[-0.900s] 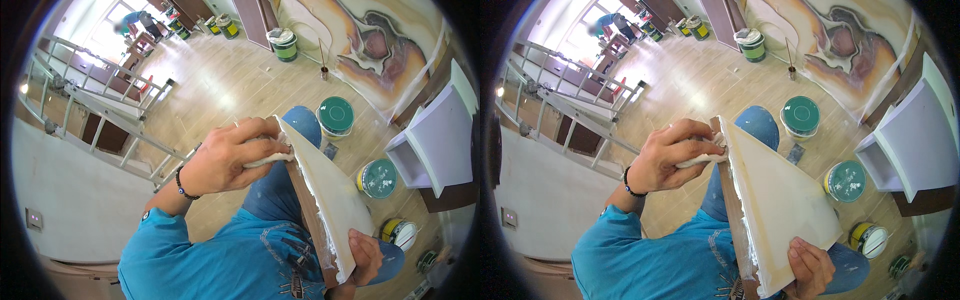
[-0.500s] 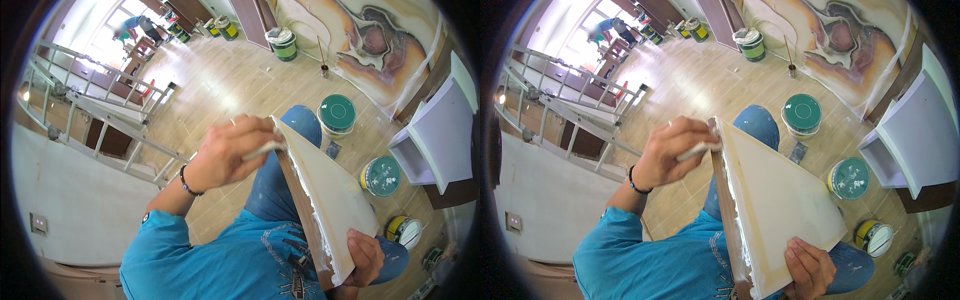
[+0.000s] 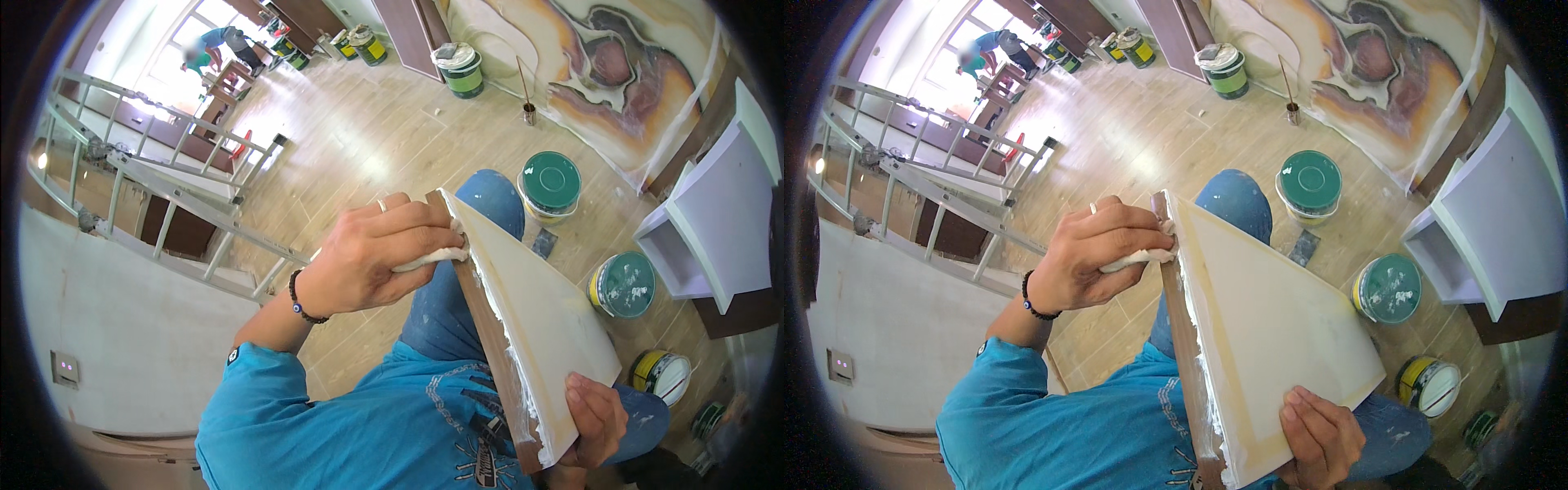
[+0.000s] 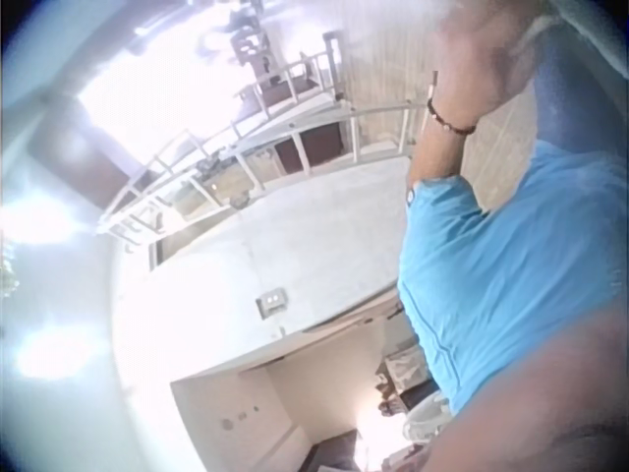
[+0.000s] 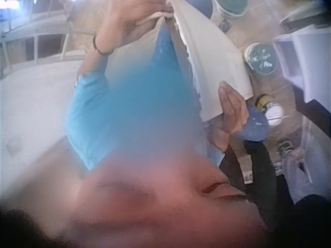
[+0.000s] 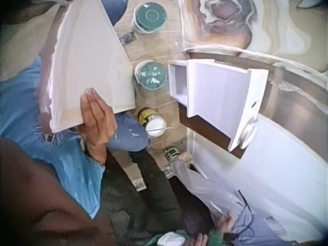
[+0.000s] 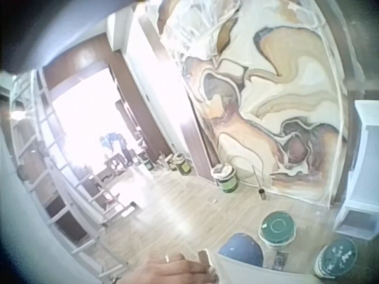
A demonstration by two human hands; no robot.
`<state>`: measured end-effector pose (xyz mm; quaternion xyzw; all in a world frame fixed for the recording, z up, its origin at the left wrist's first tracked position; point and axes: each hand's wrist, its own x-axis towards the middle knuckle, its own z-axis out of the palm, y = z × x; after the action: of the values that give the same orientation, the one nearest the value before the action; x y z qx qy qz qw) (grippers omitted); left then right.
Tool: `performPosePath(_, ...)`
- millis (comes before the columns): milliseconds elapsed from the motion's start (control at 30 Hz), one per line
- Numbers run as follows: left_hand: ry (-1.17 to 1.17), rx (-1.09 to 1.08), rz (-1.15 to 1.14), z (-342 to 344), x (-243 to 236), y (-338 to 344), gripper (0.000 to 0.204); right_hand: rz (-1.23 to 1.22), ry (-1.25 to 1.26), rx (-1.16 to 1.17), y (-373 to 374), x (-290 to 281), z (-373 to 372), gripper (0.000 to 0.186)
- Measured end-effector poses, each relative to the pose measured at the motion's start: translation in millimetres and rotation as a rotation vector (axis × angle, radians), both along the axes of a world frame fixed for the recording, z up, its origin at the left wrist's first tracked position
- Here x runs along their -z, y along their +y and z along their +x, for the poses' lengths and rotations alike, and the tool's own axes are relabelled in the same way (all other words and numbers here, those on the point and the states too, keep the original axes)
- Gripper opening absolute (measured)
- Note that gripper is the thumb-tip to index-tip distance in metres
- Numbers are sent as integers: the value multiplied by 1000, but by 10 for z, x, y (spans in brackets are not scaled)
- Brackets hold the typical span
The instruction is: The person sits on the floor and wipes the edges and surfaces of a small wooden board with a white cloth. The person repeatedly rubs the cloth along the edges and face of the board, turning it over to clean different sides.
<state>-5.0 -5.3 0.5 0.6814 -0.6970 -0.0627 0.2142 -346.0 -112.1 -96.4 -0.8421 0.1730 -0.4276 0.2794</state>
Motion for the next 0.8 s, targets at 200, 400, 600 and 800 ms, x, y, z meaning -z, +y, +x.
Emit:
performPosePath(200,-48,20,-45,66,52,-21,37,1,-1,10,17,23,-5,31)
performPosePath(400,-77,-43,-35,170,104,-39,38,5,5,-6,6,10,-17,30)
performPosePath(600,-83,-54,-75,228,158,-68,37,17,20,-10,26,19,-34,31)
performPosePath(800,-74,-35,-63,208,156,-59,37,29,24,-29,11,-5,-39,28)
